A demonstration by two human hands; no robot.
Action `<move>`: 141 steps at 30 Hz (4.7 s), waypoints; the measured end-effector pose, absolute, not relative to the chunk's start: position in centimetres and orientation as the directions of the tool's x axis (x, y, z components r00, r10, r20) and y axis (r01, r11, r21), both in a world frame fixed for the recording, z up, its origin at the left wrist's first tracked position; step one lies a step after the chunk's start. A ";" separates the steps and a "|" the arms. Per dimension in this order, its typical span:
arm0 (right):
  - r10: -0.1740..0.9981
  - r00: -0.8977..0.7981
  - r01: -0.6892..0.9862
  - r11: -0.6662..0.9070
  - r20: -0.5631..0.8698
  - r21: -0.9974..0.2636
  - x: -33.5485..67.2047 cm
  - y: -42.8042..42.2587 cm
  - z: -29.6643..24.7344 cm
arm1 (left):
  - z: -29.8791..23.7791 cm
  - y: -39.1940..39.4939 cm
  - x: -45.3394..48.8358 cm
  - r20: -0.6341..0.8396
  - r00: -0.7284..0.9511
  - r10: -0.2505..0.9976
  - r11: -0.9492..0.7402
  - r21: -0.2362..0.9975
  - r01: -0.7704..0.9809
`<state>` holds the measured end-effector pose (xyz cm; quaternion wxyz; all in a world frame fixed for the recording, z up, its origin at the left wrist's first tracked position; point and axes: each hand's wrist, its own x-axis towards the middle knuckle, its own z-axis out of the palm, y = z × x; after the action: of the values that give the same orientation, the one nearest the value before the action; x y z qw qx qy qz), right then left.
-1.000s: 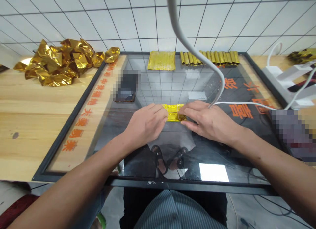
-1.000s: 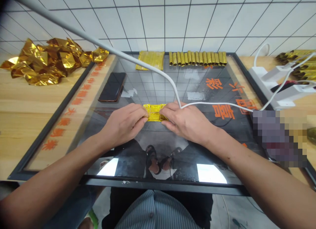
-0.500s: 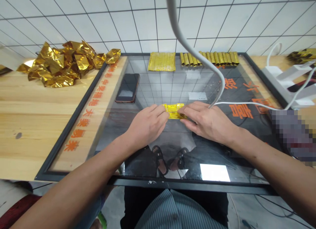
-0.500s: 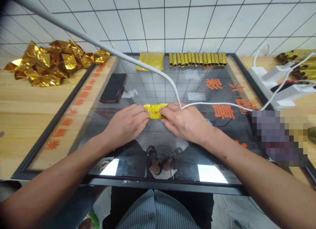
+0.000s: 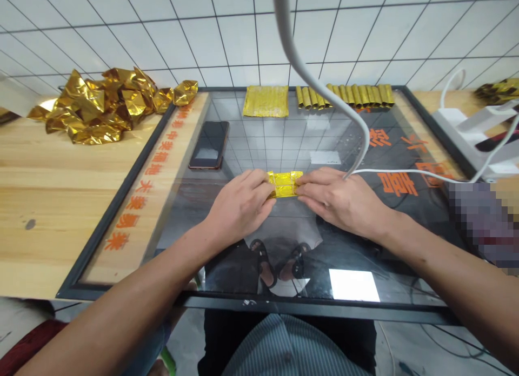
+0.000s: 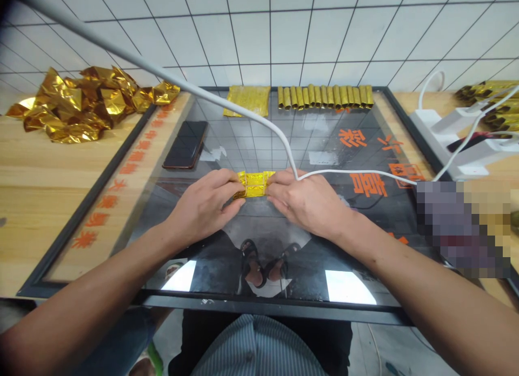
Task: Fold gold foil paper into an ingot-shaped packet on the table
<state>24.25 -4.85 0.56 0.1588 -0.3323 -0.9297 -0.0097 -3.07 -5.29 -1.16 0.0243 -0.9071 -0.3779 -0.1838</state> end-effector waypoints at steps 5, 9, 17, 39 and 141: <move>0.613 -0.734 0.606 0.786 0.294 -0.126 24.4 -4.8 0.6 | -1.1 -5.2 -3.2 0.346 0.690 0.635 -0.748 0.053 0.662; 0.590 -0.757 0.570 0.806 0.281 -0.160 24.9 -4.3 0.4 | -1.0 -5.2 -3.4 0.389 0.729 0.563 -0.797 0.023 0.604; 0.572 -0.786 0.541 0.820 0.233 -0.189 25.1 -4.1 0.4 | -0.9 -5.3 -3.6 0.356 0.733 0.579 -0.792 0.035 0.609; 0.611 -0.754 0.571 0.791 0.243 -0.218 24.2 -4.6 0.1 | -2.2 -6.5 -3.0 0.449 0.577 0.682 -0.697 0.161 0.698; 0.807 -0.545 0.721 0.589 0.226 -0.364 22.2 -5.1 0.4 | -0.7 -4.9 -2.2 0.168 0.377 0.911 -0.395 0.618 0.679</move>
<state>22.17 -5.13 0.41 0.1875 -0.4383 -0.8716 0.1146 -2.16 -4.85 -0.69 -0.2314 -0.7970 -0.4988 -0.2501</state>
